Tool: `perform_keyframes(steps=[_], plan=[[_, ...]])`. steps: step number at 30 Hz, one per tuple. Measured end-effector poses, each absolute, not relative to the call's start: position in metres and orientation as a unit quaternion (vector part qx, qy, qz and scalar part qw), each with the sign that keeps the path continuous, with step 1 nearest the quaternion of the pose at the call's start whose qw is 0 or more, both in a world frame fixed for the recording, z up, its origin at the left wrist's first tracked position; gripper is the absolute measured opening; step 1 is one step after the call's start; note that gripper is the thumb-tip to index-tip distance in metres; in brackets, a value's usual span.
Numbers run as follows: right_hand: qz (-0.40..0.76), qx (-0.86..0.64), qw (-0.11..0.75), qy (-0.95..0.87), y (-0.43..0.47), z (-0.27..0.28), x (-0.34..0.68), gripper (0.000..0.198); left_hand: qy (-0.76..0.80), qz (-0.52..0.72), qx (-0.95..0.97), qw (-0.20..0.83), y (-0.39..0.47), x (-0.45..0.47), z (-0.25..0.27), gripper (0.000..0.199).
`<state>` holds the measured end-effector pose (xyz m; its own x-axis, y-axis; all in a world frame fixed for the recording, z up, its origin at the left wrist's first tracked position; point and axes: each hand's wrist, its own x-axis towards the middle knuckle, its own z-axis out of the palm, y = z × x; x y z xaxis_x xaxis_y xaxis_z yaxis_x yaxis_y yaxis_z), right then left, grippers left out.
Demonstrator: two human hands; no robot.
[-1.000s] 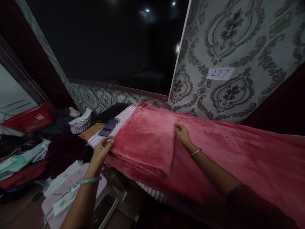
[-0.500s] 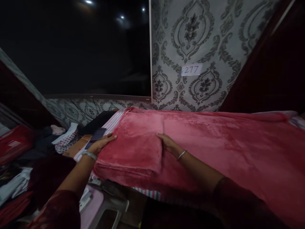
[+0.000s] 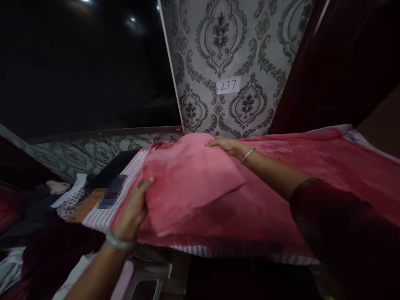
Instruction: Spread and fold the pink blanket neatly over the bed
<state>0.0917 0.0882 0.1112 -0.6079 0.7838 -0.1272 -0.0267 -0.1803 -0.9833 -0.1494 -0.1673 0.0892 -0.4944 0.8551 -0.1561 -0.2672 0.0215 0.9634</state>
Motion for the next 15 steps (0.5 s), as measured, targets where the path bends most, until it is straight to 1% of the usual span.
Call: perform_keyframes(steps=[2,4,5,7,9,11,13,15], plan=[[0.687,-0.323,0.259,-0.597,0.101,0.112,0.127,0.031,0.512,0.654,0.269,0.488,-0.186,-0.104,0.061,0.057],[0.676,-0.347,0.223,-0.611,0.104,0.097,0.157,0.037,0.482,0.616,0.222,0.583,-0.201,-0.070,0.028,0.059],[0.664,-0.376,0.206,-0.612,0.103,0.084,0.169,0.036,0.469,0.595,0.193,0.623,-0.206,-0.059,0.014,0.060],[0.623,-0.457,0.202,-0.601,0.097,0.056,0.186,0.032,0.453,0.589,0.154,0.652,-0.209,-0.052,-0.006,0.058],[0.579,-0.508,0.250,-0.587,0.090,0.034,0.199,0.026,0.448,0.607,0.143,0.641,-0.204,-0.060,-0.011,0.050],[0.552,-0.512,0.297,-0.587,0.084,0.022,0.210,0.024,0.458,0.622,0.137,0.620,-0.192,-0.078,-0.005,0.035],[0.541,-0.509,0.310,-0.593,0.078,0.020,0.222,0.025,0.479,0.633,0.123,0.596,-0.174,-0.101,0.006,0.021],[0.533,-0.517,0.318,-0.590,0.069,0.020,0.239,0.025,0.507,0.633,0.117,0.574,-0.152,-0.124,0.017,0.013]])
